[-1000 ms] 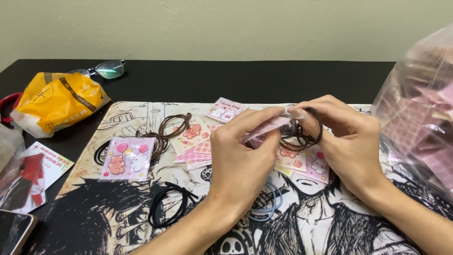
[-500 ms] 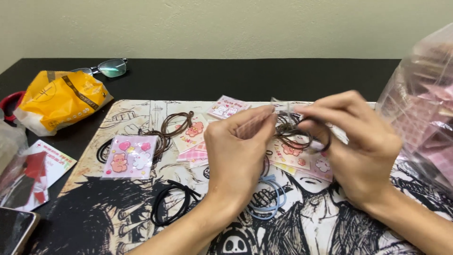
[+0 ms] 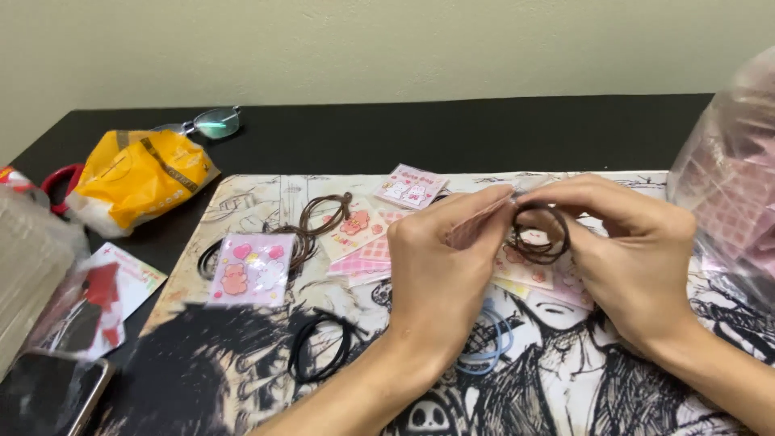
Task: The person places hair ties into small checkered paper bags and folds the tops closed. The person handles multiple hair ties and bags one at a time, placing the finished packages into a larger plastic bag.
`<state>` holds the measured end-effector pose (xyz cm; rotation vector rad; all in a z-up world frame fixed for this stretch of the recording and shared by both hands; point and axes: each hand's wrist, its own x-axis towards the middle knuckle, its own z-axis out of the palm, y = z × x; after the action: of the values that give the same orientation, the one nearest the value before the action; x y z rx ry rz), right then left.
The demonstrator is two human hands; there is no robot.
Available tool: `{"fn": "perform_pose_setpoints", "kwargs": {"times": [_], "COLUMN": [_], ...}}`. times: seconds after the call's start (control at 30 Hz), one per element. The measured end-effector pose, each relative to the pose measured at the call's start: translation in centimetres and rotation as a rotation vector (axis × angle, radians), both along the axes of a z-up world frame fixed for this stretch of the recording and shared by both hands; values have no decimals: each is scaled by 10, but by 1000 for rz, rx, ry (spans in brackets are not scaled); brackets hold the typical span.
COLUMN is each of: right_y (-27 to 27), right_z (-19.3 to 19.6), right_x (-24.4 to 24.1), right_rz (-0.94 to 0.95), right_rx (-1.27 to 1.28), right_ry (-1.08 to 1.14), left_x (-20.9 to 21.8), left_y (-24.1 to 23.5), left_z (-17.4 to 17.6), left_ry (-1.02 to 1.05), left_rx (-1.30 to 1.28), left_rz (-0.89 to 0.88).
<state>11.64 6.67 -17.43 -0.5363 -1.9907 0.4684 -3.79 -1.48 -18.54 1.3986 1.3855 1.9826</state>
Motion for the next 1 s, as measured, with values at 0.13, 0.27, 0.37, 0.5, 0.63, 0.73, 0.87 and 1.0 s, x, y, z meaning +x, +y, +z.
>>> {"fn": "perform_pose_setpoints", "kwargs": {"times": [0.13,0.27,0.37,0.5,0.63,0.73,0.87,1.0], "right_y": [5,13,14,27,28,25,24,21], "right_z": [-8,-12,-8,-17,-18,-15,-11,-6], "right_x": [-2,-2,0,2,3,4,1,-1], "right_rz": [21,-20,-10,81,75,121,106,99], "right_rx": [-71,-140,-186,-279,-231,-242,-236,-301], "right_ry": [53,83,79,123,60,48,-2,9], "left_x": [1,-2,-2,-2,0,1,0,-1], "left_y": [-2,-3,-1,-1,2,0,0,-1], "left_z": [-2,0,-1,0,-2,1,8,9], "left_ry": [-88,-27,11,18,-72,-84,-218,-225], "left_rx": [-35,-61,-63,-65,-44,-62,-154,-147], "left_rz": [-24,-5,18,-9,-37,-43,-27,-13]}}
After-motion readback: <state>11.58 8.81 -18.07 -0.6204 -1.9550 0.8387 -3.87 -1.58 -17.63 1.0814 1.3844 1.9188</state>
